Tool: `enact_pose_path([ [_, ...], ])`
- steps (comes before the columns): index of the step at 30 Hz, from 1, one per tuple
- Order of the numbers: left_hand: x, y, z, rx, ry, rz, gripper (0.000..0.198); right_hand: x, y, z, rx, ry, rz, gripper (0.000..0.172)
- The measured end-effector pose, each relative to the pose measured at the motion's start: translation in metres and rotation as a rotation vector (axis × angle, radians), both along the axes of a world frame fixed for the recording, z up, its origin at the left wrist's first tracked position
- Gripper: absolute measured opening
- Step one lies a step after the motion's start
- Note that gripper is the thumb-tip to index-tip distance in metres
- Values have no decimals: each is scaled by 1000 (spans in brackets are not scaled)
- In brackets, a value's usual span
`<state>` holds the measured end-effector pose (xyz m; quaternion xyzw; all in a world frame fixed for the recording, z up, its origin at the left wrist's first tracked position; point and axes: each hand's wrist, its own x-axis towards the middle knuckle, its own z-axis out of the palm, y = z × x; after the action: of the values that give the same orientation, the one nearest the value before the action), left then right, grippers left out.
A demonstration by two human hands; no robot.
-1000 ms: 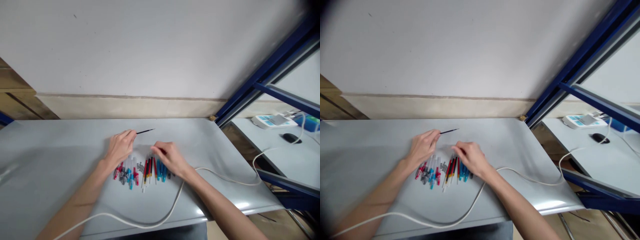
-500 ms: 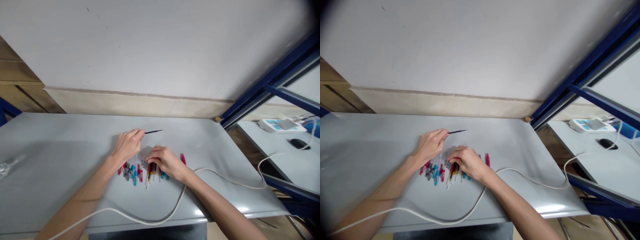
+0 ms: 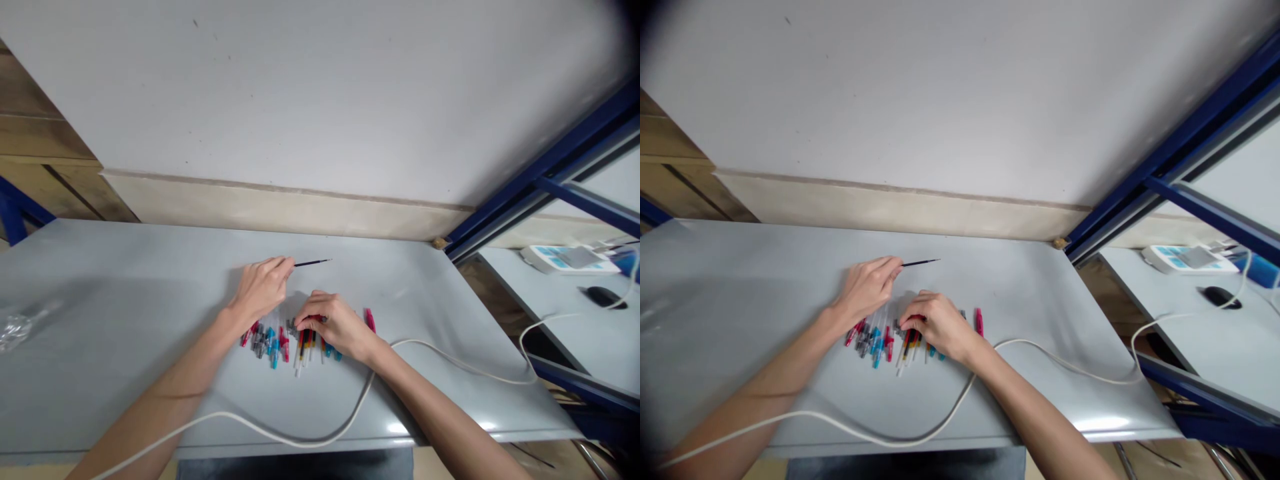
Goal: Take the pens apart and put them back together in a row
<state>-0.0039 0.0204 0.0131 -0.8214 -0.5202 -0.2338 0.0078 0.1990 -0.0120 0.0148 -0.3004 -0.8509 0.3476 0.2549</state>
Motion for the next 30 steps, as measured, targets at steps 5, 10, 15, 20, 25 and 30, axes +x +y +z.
enact_pose_path([
  [5, 0, 0, 0, 12, -2, 3, 21, 1, 0, -3, 72, -83, 60, 20],
  [10, 0, -1, -1, 9, 9, 14, 19, -1, -2, -7, 126, -166, 42, 23],
  [15, 0, -1, 2, -18, 21, 22, 19, 5, 1, 2, 156, -128, -62, 17],
  [20, 0, -2, 3, -48, 38, 32, 22, 49, 20, 22, 144, -211, -547, 23],
  [25, -1, -2, 2, -40, 35, 13, 21, 95, 33, 24, -1, -705, -760, 31],
  [30, -1, -2, 1, -42, 33, 9, 22, 98, 29, 28, -105, -760, -643, 22],
])
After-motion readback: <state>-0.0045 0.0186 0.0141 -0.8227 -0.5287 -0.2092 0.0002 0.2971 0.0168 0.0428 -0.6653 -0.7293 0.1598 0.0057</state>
